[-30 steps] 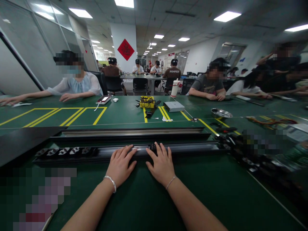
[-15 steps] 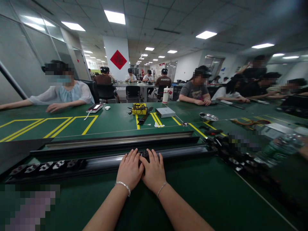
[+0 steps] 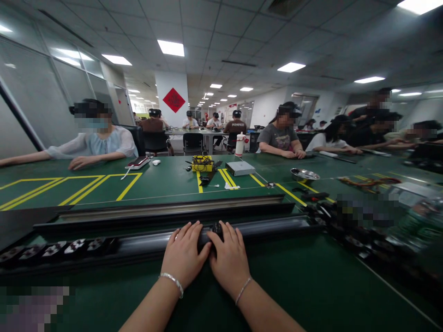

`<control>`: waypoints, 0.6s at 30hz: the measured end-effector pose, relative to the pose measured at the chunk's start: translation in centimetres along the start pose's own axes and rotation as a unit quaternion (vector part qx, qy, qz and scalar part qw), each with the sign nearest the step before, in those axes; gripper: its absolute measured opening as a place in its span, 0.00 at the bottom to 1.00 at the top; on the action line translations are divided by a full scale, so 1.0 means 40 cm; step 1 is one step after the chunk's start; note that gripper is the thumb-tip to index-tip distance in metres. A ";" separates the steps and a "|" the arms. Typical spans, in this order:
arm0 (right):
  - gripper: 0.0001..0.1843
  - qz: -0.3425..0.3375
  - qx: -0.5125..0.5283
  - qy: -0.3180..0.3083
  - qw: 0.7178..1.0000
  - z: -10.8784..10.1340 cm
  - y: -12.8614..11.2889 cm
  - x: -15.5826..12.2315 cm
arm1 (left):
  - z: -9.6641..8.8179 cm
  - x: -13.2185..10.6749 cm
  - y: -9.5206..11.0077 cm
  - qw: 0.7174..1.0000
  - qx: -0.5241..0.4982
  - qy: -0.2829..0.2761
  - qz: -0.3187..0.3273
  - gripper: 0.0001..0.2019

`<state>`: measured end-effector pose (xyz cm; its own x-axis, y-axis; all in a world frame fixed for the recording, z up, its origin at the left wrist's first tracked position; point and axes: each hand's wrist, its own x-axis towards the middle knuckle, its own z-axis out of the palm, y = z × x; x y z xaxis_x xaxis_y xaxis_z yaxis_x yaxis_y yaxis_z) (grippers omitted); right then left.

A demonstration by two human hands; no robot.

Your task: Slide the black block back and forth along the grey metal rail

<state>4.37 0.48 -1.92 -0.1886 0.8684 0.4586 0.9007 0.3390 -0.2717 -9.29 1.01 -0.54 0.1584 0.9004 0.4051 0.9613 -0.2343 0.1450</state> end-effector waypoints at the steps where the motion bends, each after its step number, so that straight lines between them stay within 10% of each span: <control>1: 0.17 0.001 0.002 0.000 1.000 0.000 0.001 0.000 | -0.002 0.000 -0.001 1.000 0.001 0.000 0.001 0.23; 18: 0.20 -0.009 0.002 -0.004 1.000 -0.006 -0.003 0.004 | 0.003 0.000 -0.002 1.000 0.011 0.001 0.012 0.22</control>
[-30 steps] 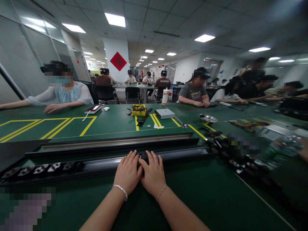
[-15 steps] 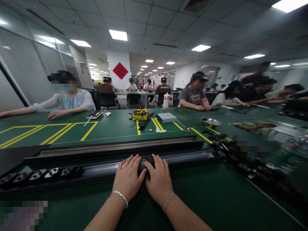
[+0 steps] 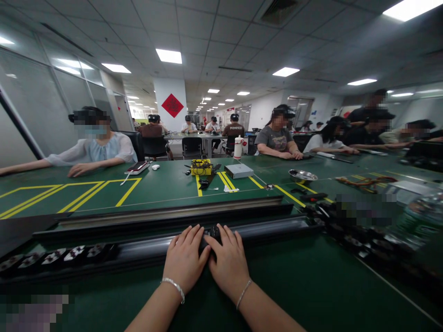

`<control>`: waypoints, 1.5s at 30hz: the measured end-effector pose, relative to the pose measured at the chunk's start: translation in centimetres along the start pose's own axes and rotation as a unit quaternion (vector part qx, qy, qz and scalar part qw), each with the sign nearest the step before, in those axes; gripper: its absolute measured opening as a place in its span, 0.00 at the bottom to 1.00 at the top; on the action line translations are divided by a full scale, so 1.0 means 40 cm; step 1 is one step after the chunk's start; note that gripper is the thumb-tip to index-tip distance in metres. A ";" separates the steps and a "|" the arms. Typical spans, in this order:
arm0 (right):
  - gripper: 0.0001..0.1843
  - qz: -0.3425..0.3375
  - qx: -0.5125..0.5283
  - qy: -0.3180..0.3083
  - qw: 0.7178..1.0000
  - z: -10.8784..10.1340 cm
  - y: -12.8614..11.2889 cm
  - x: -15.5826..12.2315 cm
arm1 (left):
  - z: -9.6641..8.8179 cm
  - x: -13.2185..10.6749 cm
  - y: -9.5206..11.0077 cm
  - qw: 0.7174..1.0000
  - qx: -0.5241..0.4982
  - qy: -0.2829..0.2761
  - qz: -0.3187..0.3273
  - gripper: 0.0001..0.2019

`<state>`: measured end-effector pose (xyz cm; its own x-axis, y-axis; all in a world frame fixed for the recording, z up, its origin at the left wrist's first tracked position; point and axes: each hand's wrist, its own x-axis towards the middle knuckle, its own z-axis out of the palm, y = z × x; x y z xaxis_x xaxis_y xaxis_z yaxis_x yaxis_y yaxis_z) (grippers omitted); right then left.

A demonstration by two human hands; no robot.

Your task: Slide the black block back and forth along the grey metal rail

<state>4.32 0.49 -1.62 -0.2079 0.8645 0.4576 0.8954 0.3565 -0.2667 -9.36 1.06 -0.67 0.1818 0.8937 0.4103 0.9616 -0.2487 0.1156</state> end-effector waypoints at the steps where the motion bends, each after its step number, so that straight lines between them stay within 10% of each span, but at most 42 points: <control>1: 0.20 -0.001 -0.001 -0.001 1.000 0.001 0.001 0.000 | 0.000 0.000 0.000 1.000 0.000 0.000 0.001 0.22; 45: 0.31 -0.025 0.034 -0.070 0.997 -0.023 0.008 0.004 | -0.002 -0.001 0.003 1.000 0.016 -0.007 -0.019 0.23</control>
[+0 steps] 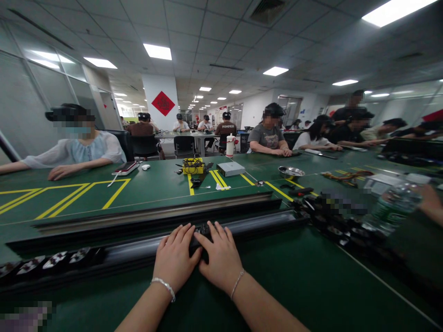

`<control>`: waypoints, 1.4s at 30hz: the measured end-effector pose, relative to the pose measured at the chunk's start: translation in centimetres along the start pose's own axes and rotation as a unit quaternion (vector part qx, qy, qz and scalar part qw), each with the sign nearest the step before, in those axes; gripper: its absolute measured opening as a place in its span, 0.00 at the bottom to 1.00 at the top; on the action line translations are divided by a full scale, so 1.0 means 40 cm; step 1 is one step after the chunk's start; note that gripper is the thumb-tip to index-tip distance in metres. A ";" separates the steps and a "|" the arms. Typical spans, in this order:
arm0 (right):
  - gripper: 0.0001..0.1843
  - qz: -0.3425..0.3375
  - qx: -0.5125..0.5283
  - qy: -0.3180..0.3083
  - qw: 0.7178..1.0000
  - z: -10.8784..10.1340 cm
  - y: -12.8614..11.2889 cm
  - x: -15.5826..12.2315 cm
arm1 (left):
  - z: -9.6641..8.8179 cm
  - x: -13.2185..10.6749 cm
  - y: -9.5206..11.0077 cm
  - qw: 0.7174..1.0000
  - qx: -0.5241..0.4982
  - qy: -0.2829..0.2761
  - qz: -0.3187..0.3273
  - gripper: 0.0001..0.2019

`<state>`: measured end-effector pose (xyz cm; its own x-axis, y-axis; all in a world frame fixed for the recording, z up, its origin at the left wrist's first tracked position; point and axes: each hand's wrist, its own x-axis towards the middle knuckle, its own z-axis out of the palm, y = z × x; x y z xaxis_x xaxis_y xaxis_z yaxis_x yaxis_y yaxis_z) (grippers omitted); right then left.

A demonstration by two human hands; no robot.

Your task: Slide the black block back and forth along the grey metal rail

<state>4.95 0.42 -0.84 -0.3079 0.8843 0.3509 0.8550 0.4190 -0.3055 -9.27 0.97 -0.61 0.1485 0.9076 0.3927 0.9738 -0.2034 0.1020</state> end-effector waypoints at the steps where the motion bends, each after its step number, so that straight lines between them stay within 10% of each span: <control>1: 0.31 -0.003 -0.001 0.000 1.000 0.002 0.000 0.000 | -0.001 0.000 0.001 1.000 0.000 0.000 0.000 0.23; 42: 0.21 0.038 0.002 0.046 0.998 0.015 -0.015 0.000 | 0.003 0.001 -0.006 1.000 -0.007 -0.001 0.002 0.23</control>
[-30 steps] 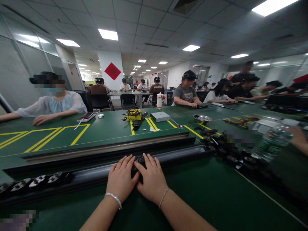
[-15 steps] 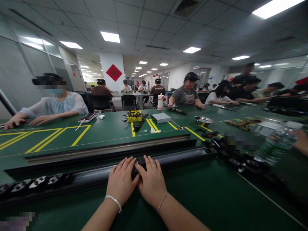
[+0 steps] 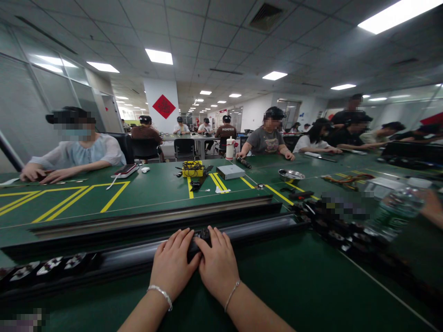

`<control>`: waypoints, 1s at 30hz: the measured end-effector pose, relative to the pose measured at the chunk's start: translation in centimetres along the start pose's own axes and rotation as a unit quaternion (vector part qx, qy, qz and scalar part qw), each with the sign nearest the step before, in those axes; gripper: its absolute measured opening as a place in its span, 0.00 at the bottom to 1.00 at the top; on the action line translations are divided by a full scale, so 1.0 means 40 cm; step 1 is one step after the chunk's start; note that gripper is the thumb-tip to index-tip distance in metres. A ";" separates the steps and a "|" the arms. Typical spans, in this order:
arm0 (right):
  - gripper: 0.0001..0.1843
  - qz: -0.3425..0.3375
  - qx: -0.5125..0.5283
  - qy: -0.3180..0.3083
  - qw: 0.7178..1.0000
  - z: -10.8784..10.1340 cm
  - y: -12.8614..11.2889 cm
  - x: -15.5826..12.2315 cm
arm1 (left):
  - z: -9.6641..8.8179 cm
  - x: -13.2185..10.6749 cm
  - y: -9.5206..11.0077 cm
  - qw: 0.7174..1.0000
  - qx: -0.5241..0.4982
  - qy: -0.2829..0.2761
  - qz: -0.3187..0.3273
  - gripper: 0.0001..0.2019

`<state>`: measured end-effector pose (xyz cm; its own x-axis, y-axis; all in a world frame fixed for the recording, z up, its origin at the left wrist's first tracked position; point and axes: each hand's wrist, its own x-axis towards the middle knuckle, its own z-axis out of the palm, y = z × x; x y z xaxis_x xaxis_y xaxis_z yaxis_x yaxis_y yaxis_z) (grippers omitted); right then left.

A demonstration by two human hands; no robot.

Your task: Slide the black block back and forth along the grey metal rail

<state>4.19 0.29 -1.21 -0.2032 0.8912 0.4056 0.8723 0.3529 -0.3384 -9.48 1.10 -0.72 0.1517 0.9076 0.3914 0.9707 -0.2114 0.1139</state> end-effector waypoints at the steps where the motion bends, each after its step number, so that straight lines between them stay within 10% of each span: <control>1: 0.21 0.000 0.002 0.004 1.000 0.000 0.000 0.000 | -0.001 0.000 0.000 1.000 0.000 0.000 0.002 0.23; 30: 0.22 -0.027 0.042 0.085 0.995 -0.008 0.007 0.011 | -0.014 0.003 0.006 1.000 -0.004 -0.026 -0.001 0.20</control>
<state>4.46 0.70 -0.86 -0.1636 0.8120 0.5602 0.8208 0.4271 -0.3793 -9.33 0.94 -0.15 0.1587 0.9259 0.3427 0.9696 -0.2116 0.1229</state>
